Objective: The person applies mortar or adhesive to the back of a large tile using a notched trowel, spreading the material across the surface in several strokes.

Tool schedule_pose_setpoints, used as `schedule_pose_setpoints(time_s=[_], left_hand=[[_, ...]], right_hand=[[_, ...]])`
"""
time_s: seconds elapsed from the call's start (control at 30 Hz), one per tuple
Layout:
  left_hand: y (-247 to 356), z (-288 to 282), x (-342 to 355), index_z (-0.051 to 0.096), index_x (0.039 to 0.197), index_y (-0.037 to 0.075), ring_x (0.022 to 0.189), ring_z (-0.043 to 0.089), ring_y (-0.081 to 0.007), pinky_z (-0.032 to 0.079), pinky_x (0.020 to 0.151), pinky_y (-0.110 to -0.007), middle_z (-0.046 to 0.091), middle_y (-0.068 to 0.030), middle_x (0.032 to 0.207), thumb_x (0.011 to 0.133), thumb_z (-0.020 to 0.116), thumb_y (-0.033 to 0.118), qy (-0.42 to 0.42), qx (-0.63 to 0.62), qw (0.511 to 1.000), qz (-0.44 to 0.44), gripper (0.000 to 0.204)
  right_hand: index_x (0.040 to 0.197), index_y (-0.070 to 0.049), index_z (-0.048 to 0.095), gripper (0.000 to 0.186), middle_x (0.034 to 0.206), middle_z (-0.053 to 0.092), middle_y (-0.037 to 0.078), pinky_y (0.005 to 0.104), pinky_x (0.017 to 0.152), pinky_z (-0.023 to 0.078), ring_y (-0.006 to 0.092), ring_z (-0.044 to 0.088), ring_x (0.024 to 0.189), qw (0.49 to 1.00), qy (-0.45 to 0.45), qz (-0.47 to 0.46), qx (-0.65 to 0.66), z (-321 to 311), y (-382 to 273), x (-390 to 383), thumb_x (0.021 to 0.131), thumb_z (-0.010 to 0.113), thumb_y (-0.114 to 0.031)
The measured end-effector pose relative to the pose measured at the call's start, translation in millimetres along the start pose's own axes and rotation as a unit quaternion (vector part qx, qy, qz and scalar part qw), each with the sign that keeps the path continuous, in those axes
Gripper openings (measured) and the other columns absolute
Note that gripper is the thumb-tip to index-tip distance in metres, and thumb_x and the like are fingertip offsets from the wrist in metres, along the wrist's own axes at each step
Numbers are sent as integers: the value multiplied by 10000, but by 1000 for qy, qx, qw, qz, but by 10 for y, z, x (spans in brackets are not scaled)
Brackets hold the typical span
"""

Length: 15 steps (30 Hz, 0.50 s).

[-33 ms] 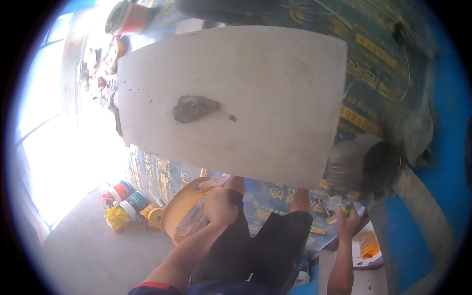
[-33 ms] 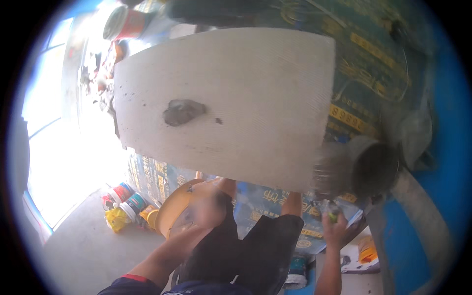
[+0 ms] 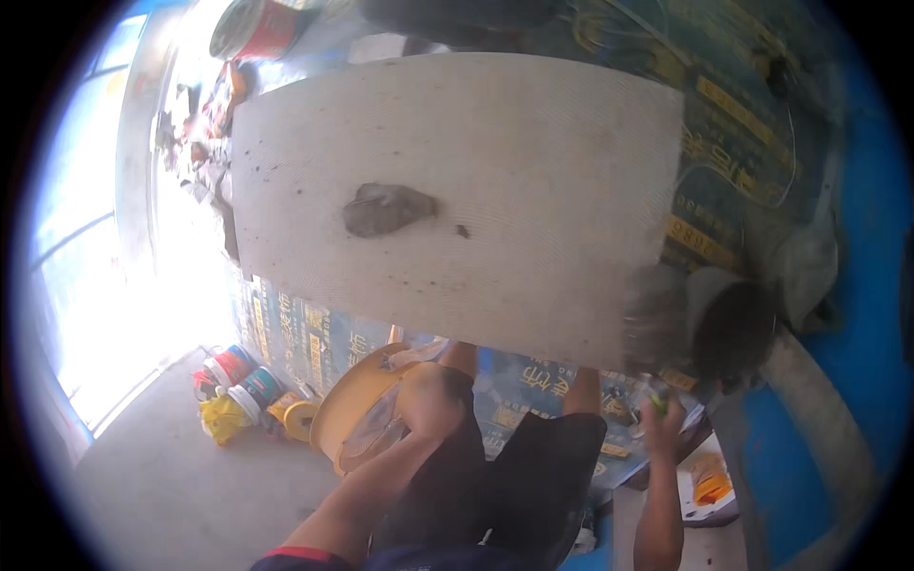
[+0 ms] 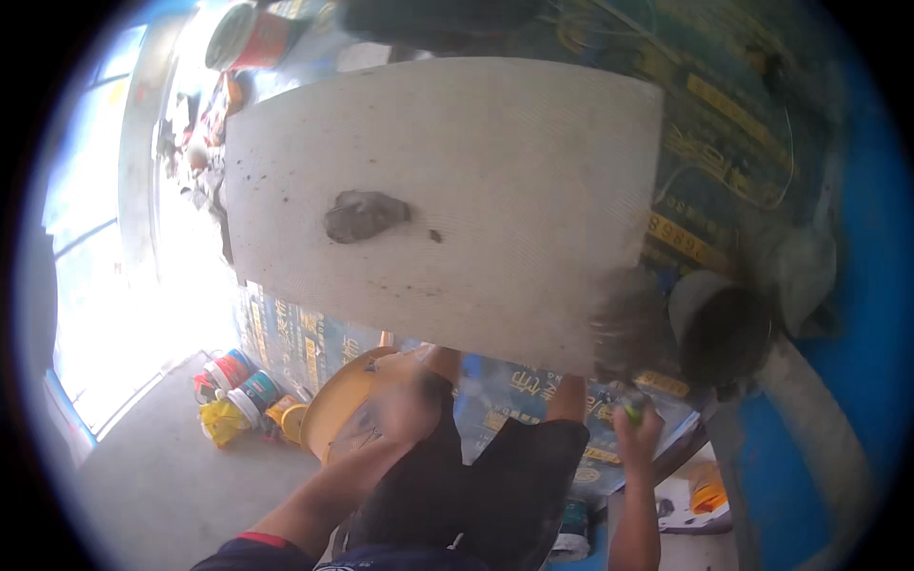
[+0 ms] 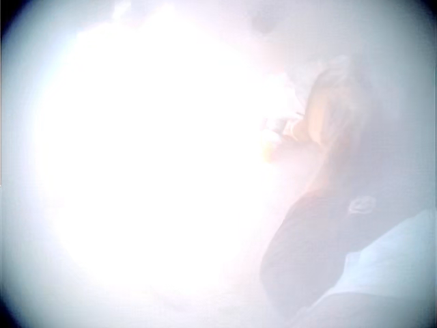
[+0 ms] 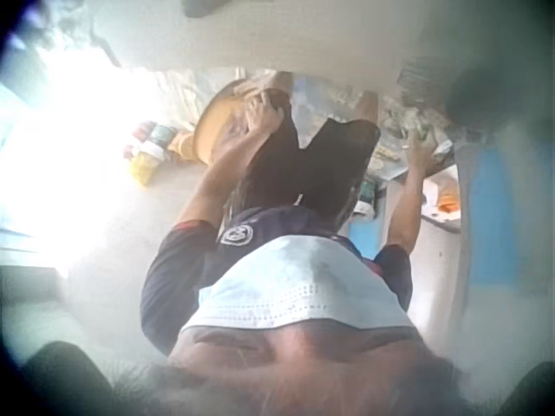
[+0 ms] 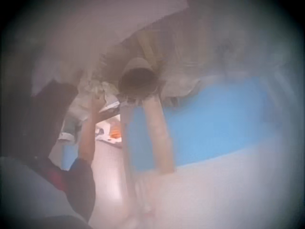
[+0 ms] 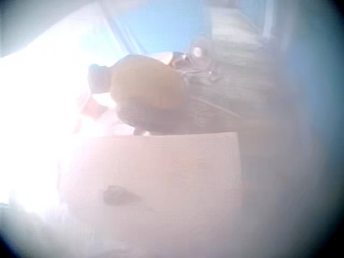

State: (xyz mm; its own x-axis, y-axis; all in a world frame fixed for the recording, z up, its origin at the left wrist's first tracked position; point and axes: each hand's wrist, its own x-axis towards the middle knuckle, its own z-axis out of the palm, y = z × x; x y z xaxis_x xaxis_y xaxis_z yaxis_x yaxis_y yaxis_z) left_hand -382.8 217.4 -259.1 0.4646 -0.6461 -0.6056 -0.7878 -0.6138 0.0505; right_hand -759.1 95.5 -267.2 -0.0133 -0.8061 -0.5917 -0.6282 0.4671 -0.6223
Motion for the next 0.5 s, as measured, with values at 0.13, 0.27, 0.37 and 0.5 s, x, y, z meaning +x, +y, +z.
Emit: schedule_pose_setpoints(time_s=[0.13,0.27,0.37,0.5], left_hand=[[-233,-131,8,718,810,127,841,631,-377,483,709,-516,640,-130,842,683,699,170,84,-23,996,33,135],[-809,392,-44,686,973,88,950,609,-380,479,788,-511,618,-138,949,674,704,143,64,-84,994,24,304],[-743,324,11,629,1041,53,1004,599,-377,480,838,-503,617,-156,1045,686,700,118,16,-133,991,-25,368],[-822,110,58,629,1049,59,972,607,-372,481,815,-495,623,-154,1012,737,666,119,32,-156,987,-15,320]], right_hand=[[1027,-24,658,365,785,673,135,412,692,511,283,676,739,993,-83,-74,-24,1113,-743,525,851,699,-342],[1034,-50,657,340,850,675,145,440,695,520,348,669,786,933,-58,-283,-214,1928,-1429,1083,873,719,-343],[1055,-63,647,333,939,670,131,447,760,513,334,663,880,851,7,-402,-336,2140,-1586,1358,826,762,-276],[1079,-66,640,376,1030,656,122,472,856,477,326,637,988,835,-1,-359,-416,2336,-1841,1309,751,790,-171]])
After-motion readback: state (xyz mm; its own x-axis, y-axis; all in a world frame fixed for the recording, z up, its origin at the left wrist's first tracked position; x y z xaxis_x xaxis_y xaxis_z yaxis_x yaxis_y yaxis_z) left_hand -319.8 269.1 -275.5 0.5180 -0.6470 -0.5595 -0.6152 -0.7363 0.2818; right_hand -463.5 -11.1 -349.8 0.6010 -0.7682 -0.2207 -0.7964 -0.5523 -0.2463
